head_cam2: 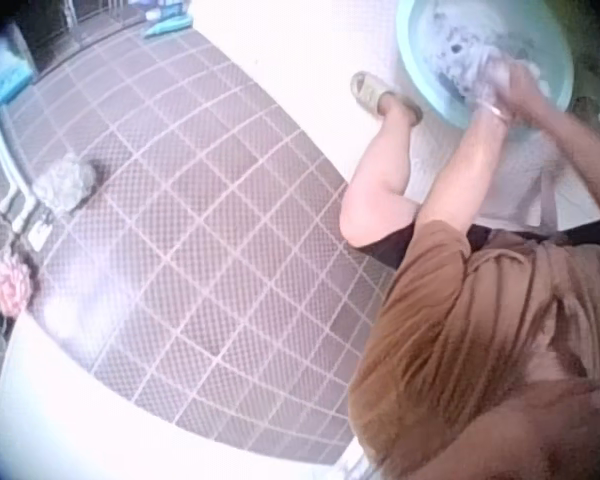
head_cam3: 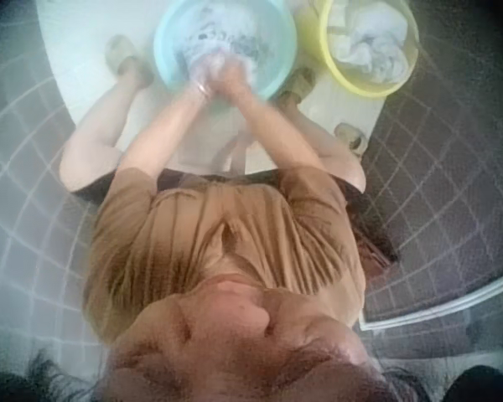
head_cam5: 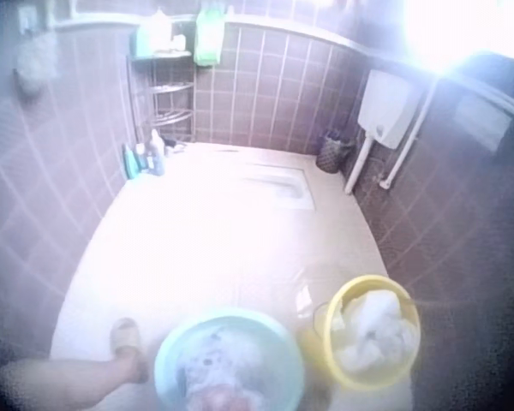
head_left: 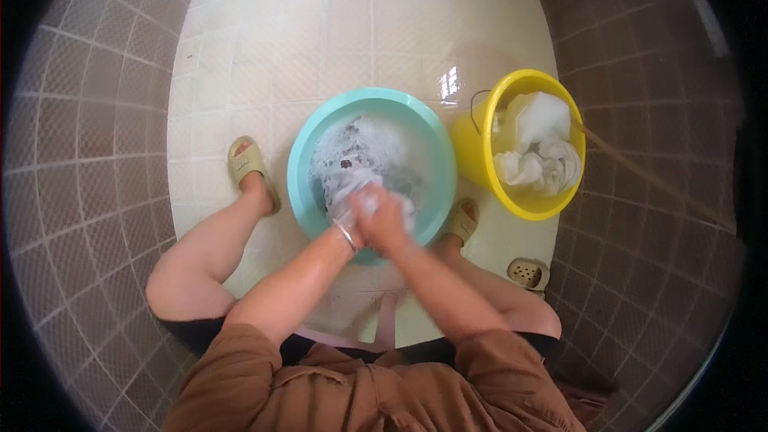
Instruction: The person washes clothes by hand in a basin of soapy water, pours out the dirty water, refills the basin with water from a hose, and rinses and wrings the clothes.
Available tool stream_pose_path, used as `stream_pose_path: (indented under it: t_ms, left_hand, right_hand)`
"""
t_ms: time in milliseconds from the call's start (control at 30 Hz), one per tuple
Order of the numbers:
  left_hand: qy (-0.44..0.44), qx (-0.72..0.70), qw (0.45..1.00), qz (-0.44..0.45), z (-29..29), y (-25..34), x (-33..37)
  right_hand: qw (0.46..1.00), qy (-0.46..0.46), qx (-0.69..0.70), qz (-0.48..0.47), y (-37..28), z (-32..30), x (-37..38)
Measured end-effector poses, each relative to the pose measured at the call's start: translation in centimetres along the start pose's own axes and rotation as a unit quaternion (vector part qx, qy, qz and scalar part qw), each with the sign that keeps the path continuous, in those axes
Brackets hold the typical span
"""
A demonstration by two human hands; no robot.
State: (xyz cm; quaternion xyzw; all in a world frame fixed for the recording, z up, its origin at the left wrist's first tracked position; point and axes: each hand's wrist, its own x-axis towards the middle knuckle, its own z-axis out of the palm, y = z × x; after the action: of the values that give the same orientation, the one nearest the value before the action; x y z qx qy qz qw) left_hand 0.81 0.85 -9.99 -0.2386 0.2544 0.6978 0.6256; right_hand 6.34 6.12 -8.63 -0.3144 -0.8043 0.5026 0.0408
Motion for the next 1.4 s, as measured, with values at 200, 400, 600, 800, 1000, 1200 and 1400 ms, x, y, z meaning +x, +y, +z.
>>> stream_pose_path:
  t_ms: [200, 400, 600, 800, 1000, 1200, 1400]
  left_hand:
    - [0.257, 0.395, 0.880, 0.054, 1.0, 5.0, 8.3]
    - [0.231, 0.676, 0.678, 0.171, -9.3, 4.2, 12.9]
    - [0.279, 0.474, 0.833, -0.055, -13.7, 5.2, 11.9]
    - [0.150, 0.085, 0.983, -0.058, -11.9, 4.8, 11.4]
    - [0.042, -0.031, 0.994, -0.094, -9.8, 7.0, 8.2]
    - [-0.266, -0.248, 0.924, -0.120, -10.7, 2.7, 7.4]
    - [0.108, 0.011, 0.994, 0.015, -3.6, 3.4, 5.8]
  right_hand:
    - [0.989, 0.046, -0.055, 0.133, 13.8, -4.8, 9.2]
    - [0.966, 0.094, -0.138, 0.199, 15.9, 3.9, 7.1]
    - [0.865, -0.366, -0.312, 0.143, 23.0, 3.5, 9.2]
    - [0.970, 0.164, 0.101, 0.145, 24.3, 6.8, 8.2]
    - [0.974, -0.060, 0.167, -0.140, 1.8, 4.3, 2.5]
    - [0.987, -0.101, -0.101, -0.069, 2.1, 2.9, 4.9]
    - [0.976, -0.106, -0.184, 0.045, 15.2, -0.5, 10.6]
